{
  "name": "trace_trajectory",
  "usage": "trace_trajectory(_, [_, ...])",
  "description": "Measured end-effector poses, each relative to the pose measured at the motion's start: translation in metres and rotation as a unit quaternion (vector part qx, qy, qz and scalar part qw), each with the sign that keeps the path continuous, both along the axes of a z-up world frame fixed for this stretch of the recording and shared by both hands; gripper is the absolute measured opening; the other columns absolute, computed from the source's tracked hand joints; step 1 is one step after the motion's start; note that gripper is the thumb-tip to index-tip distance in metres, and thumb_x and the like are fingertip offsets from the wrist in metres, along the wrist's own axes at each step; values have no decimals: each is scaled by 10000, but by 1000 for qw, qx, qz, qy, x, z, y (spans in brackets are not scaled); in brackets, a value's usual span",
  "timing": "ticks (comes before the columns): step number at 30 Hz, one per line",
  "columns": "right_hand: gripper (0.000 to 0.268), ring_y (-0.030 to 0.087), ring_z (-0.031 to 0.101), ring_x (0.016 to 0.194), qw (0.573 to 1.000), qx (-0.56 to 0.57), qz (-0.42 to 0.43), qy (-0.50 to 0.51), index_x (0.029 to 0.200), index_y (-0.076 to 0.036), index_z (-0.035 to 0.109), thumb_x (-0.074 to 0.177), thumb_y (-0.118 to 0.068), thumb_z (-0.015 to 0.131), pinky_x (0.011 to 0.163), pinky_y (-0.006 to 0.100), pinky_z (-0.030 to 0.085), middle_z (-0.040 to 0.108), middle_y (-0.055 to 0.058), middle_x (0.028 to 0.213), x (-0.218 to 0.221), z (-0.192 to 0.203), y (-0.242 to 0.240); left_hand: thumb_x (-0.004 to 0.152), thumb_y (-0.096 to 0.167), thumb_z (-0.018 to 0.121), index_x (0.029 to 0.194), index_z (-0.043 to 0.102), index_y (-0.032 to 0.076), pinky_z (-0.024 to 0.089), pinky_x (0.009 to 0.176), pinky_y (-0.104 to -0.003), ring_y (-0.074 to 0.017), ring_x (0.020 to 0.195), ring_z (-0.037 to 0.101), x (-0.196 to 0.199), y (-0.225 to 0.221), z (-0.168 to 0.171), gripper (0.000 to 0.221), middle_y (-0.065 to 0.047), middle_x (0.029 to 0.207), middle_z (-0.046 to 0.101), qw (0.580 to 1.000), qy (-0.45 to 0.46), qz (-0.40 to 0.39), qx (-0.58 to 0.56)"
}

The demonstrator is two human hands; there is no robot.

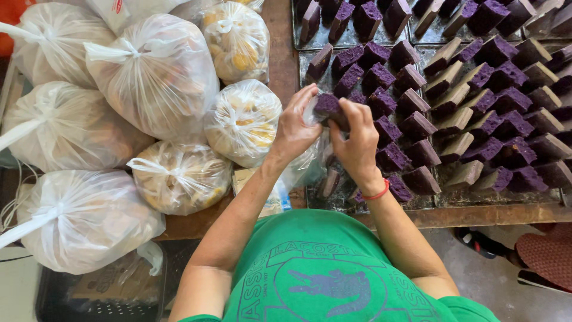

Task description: The person picks up individual rectangular purple food items from a table and places them one by one into small plastic bags by hand.

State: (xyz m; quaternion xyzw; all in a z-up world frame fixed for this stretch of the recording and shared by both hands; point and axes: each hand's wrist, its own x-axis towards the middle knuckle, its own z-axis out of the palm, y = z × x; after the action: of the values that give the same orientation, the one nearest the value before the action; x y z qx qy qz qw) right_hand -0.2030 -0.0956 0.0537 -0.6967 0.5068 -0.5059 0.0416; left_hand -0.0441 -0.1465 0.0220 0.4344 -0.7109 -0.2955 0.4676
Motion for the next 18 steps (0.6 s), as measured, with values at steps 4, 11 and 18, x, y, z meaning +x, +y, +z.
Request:
trace_trajectory(4, [511,367,678,887,978,49,-39,197,1257,-66,619,783,-61,811,743,449,550,639,127,999,2,8,2,728,-47,677,1444,493,-52,404,1211,-378,-360,1432,488,-1,7,23,739,-218,1518,494,999,-22,14,-30])
trace_trajectory(11, [469,369,689,895,987,118,-18,107,1202,-70,586,786,-91,801,733,448,564,658,147,1054,-9,15,-14,754,-39,684,1254,646,17,491,1134,-374,-339,1334,594,7,16,36,505,-145,1411,593,999,-16,-49,-14])
trace_trajectory(18, [461,380,669,876,988,59,9,142,1244,-52,557,850,-77,796,718,437,554,633,171,1027,0,17,0,800,39,652,1153,673,-47,498,1015,-436,-411,1151,631,5,10,21,363,-243,1346,607,978,-176,13,108])
